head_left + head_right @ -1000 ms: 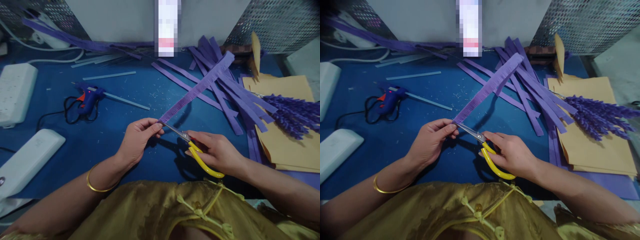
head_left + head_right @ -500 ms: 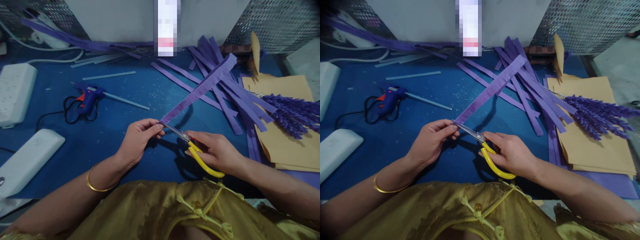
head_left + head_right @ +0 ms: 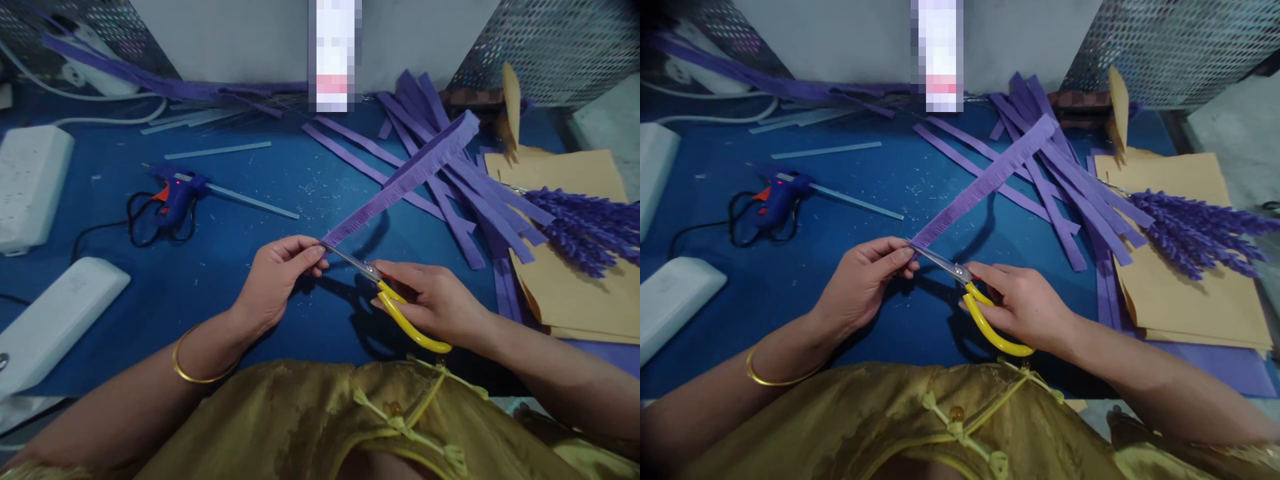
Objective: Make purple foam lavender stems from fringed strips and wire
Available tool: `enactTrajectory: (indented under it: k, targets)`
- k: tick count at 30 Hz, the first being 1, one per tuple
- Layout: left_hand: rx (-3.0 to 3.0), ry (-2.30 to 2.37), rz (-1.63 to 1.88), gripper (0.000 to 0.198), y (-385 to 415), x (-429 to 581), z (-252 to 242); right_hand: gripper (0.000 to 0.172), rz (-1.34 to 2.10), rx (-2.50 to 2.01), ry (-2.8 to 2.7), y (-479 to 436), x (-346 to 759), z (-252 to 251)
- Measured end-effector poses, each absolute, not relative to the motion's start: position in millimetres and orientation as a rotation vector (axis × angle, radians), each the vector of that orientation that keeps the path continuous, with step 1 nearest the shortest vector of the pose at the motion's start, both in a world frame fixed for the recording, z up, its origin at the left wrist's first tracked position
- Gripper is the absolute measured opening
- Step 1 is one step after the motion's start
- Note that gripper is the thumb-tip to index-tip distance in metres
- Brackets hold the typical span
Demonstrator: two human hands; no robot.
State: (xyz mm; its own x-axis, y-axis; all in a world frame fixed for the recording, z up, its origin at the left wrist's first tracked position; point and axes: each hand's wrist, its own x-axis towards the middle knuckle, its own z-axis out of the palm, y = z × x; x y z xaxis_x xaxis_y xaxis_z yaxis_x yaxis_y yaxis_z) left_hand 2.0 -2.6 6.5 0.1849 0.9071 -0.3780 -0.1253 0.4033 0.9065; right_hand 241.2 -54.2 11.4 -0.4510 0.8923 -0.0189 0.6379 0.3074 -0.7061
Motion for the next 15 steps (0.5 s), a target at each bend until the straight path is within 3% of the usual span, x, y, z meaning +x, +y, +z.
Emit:
enactTrajectory:
  k: [8,15]
  targets:
    - [0.759,1.034,0.801,0.013,1.8,0.6,7.1,0.037,1.245,-1.385,-2.061,-50.4,238.1,16.8]
    - [0.809,1.117,0.827,0.012,0.4,2.0,6.2,0.040,1.205,-1.414,-2.027,-52.1,237.9,12.7]
